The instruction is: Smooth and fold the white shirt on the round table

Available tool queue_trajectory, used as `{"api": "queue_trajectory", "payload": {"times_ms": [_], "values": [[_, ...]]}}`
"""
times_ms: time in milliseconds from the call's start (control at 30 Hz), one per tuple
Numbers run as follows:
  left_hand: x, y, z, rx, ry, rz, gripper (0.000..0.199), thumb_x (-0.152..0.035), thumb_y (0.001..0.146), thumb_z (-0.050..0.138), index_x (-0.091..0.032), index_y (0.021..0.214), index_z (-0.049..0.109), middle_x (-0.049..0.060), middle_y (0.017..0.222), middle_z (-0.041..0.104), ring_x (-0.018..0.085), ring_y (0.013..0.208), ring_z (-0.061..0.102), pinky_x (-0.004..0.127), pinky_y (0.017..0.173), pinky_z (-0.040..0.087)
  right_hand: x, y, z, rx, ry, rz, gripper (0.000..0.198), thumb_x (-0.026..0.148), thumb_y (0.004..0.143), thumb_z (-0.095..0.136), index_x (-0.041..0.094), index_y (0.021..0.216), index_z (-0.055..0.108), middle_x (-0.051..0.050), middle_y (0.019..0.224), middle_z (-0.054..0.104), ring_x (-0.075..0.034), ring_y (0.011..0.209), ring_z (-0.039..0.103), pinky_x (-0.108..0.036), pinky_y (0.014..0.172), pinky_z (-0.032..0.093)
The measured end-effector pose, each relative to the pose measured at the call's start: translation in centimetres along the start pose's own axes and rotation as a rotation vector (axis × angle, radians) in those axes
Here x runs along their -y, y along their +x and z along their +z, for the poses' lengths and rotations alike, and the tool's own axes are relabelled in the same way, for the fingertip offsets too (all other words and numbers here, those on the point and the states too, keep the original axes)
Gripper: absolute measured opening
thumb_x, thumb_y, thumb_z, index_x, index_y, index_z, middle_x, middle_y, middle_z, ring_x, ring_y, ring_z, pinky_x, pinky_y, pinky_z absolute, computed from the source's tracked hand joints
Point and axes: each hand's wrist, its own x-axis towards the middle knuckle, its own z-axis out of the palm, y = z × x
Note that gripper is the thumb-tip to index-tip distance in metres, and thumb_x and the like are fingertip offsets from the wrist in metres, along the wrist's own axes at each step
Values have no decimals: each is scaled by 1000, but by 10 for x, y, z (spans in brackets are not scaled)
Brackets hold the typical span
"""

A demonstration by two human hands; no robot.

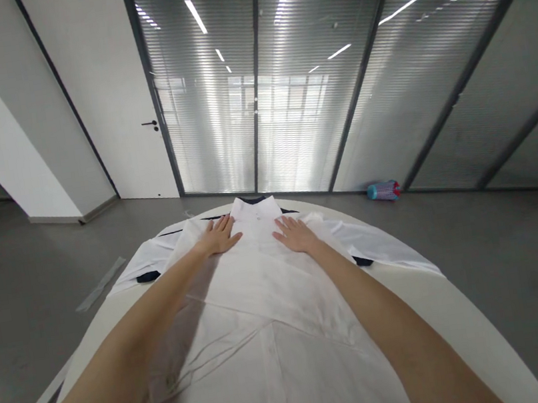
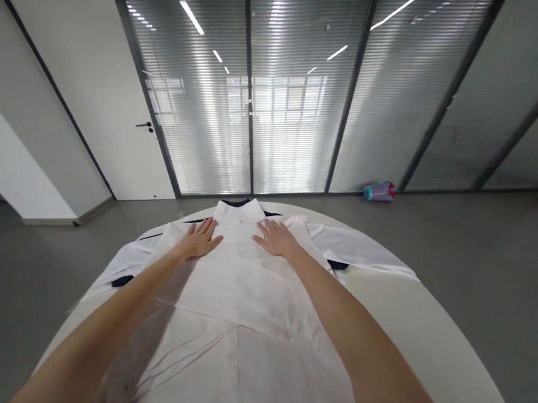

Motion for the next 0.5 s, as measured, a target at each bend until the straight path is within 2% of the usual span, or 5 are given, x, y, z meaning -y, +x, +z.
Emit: {"api": "queue_trajectory", "payload": {"times_ms": [100,233,300,367,500], "values": [[9,-4,-1,9,12,-101,89,-68,97,24,-4,158,18,19,164,14,30,153,13,52,122,9,-37,-19,-3,-13,-62,104,74,64,100,11,23,161,15,-6,167,6,-25,154,6,-52,123,4],[5,-15,-3,-145,39,-151,82,-62,98,31,-5,156,27,22,162,20,34,152,15,54,121,13,-69,-45,-16,-297,-90,220,65,53,103,21,19,158,30,-10,163,28,-29,150,23,-52,121,16],[-5,-19,-7,-283,52,-112,73,-55,99,36,-8,155,33,21,161,25,36,152,17,56,121,14,-83,-59,-30,-419,1,314,59,45,104,27,14,151,41,-15,153,45,-29,139,43,-44,115,32],[-21,-19,-14,-373,25,-37,62,-47,100,41,-12,151,41,19,158,35,36,150,23,56,120,20,-95,-75,-45,-427,106,393,49,38,102,35,14,137,57,-15,137,61,-28,121,59,-37,102,44],[-69,1,-31,-286,-141,129,48,-27,97,46,-14,143,51,15,144,54,32,137,46,48,114,35,-107,-116,-58,-359,193,419,33,32,95,47,16,107,73,-11,111,73,-25,102,66,-30,85,47]]}}
